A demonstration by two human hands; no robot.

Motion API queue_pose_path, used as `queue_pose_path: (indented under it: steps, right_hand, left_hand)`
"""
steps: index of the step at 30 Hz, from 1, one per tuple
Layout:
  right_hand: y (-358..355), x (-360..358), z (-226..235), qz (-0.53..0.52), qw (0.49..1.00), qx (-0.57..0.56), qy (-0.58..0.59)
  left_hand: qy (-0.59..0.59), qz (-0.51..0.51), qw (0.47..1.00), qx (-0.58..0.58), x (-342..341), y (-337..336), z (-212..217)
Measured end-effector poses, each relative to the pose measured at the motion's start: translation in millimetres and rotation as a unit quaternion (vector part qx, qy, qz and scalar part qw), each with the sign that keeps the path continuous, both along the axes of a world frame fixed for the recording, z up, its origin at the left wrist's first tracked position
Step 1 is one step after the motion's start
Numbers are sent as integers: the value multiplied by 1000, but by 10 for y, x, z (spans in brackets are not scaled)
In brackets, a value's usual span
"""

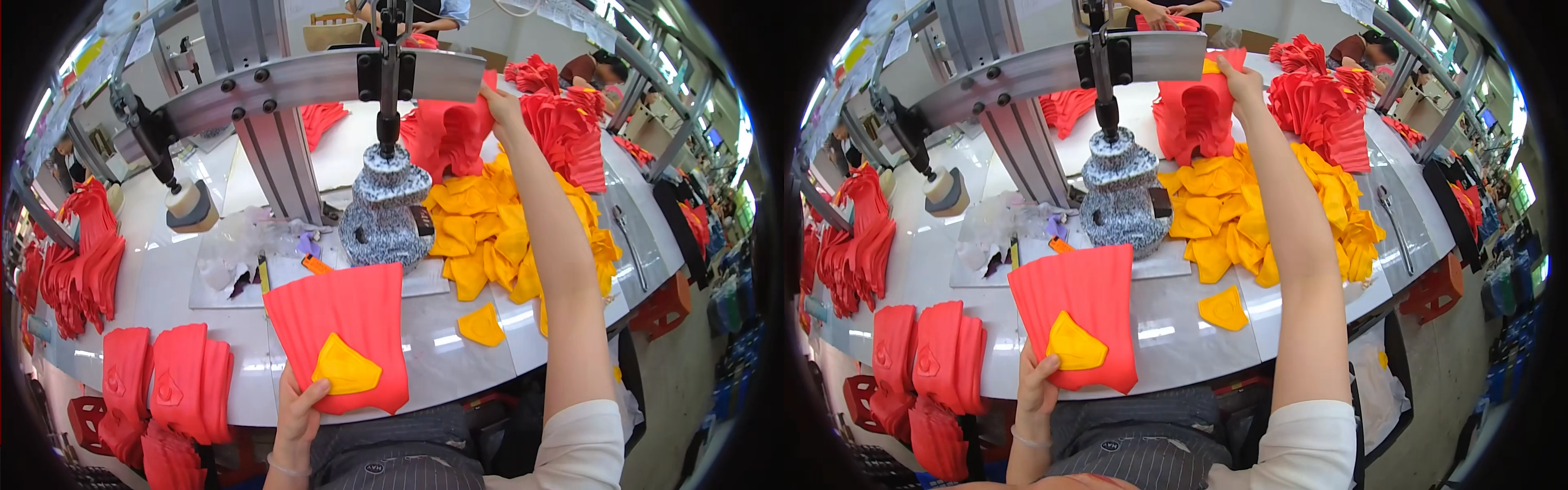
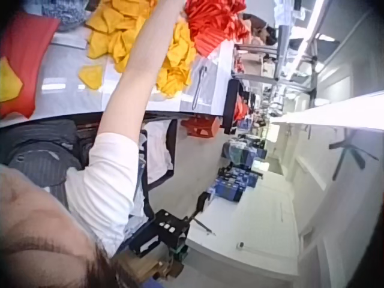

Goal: The person applies glue to red pieces using a squeeze bottle, attaches yellow patches onto them by hand, and presses the assembled pieces using a manual press machine.

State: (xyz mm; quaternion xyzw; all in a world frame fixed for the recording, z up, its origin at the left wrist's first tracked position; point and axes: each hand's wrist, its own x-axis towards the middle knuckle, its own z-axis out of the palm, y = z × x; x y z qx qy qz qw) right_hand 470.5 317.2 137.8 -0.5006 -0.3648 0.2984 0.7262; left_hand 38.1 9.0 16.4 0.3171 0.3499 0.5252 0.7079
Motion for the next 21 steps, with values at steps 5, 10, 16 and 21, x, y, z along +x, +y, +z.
queue_pose_path:
  steps: [5,10,16,21]
  right_hand:
    - [785,386,-295,-90,987,-118,-62]
    - [584,348,-443,-374,723,-194,-547]
    - [-856,-257,-282,27,861,-193,-471]
    - [-2132,-1044,-285,442,763,-392,-260]
  left_hand:
    - [13,0,1000,1,29,53,-14]
    - [20,-8,1000,-3,-3,95,21]
    - [8,-54,998,-22,99,396,153]
    - [8,-82,997,0,421,899,182]
